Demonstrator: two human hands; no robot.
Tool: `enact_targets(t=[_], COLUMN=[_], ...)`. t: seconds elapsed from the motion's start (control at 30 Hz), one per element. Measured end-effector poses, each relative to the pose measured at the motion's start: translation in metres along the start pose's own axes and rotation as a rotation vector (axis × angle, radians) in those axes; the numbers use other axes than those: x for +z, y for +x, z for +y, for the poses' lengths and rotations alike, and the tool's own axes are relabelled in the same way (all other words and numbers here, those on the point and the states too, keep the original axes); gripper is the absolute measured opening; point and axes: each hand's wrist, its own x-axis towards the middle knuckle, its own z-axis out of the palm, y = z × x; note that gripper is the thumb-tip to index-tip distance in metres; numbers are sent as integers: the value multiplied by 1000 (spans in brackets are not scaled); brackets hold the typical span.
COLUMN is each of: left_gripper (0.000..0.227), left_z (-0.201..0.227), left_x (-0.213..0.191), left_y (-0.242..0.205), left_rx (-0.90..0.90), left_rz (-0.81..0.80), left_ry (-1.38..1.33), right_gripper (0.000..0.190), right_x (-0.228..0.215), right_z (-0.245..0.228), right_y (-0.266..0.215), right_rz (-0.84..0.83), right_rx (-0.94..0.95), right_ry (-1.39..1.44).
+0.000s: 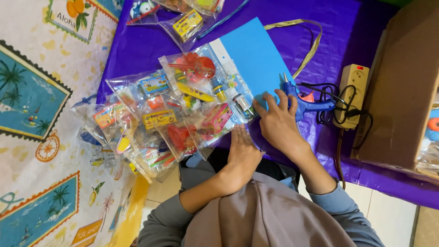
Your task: The person applies glue to various small toys and objects, including a mini-truck and a toy camera, using a glue gun, then presses them onto a blue card and places some into a large cardboard box.
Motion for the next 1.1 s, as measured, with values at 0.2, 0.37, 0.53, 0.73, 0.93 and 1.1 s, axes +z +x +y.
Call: enact_targets(t=[0.2, 0.37, 0.53, 0.73, 0.93, 1.1], left_gripper=[82, 83, 83, 82, 84, 86], left_z=[3, 5, 5, 2, 2, -23], left_x=[-9, -6, -6, -6, 9, 5], left_y=[1, 4, 6, 8, 9, 0], left_rx=[-5, -4, -21, 18, 12, 124], left_rz=[-30, -64, -113, -156, -157, -22], left_ry=[48, 92, 107, 70, 94, -22], right_gripper=[47, 45, 44, 39, 37, 35], right_x=[-1, -4, -1, -4, 0, 10], right_z=[9, 6, 6, 5, 1, -4], right_y=[-15, -13, -13, -11, -14, -8], right_rz=[-60, -60, -24, 20, 3, 28], right_rx=[10, 13, 9, 28, 43, 40], right_ry=[15, 21, 12, 4, -11, 5])
